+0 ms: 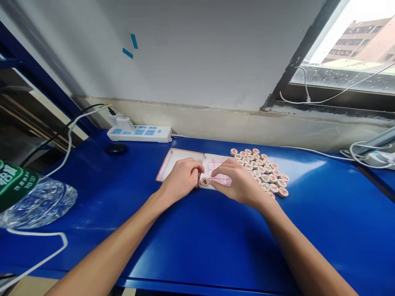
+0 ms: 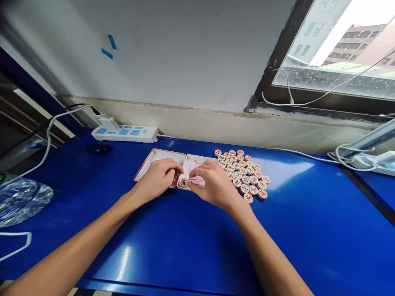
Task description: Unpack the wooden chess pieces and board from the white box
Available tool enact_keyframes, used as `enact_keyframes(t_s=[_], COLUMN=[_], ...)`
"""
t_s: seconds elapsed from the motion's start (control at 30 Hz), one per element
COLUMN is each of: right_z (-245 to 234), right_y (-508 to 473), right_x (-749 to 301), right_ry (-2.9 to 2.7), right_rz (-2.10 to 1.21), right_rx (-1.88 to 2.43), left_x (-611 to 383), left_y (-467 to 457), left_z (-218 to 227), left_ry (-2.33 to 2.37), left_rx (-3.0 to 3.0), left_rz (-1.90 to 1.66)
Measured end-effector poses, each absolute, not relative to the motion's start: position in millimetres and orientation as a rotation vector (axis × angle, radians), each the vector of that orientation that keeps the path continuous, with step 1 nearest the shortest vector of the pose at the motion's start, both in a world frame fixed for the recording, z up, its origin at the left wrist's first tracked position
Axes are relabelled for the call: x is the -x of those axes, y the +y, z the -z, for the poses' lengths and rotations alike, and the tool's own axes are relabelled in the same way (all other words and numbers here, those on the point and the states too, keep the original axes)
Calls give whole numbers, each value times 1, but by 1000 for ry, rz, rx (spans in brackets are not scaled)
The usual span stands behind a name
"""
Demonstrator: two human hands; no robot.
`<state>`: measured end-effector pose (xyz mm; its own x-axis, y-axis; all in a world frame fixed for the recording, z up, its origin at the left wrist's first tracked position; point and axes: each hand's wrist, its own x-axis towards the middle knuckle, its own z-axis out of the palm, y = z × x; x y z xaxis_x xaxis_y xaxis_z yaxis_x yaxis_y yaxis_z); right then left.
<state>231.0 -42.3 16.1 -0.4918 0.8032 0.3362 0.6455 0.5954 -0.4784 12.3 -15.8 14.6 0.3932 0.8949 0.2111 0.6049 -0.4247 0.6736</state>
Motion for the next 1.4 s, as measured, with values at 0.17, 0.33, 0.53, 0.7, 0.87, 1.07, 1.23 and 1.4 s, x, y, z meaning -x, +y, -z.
enact_keyframes(t_s=[0.17,0.33,0.53,0.7,0.87,1.07,1.23,1.4], right_z=[-9,-11,-16,-8,-6,-30,-36,-38], right_y=[-33,-29,-28,-25,-23,-35,-44,-48], right_x=[-219,-219,-219,-220,-225,-252,-301,-335], right_ry=[-2264,-2249,-2330,-2303,-2253,-2091,-2037,-2194], right_rz=[-470,-548,-497,-506,-473,-363,-404,-579], right_rx=[1160,1133,1019,1128,1081,1129,1350,1491], left_x=[-12,-14,-15,-15,-16,-17,-11,-7], left_y=[-15,-15,-16,-16,-16,-17,-15,-12], left_z=[-11,-13,-14,-13,-12,-10,-8,-8], left_ry=[1262,1286,1302,1315,1312,1332,1403,1395], left_rx=[-2112,-2161,-2192,-2198,-2227,-2277,-2302,-2386], left_rz=[-774,-761,-761,-740,-757,-756,-761,-734])
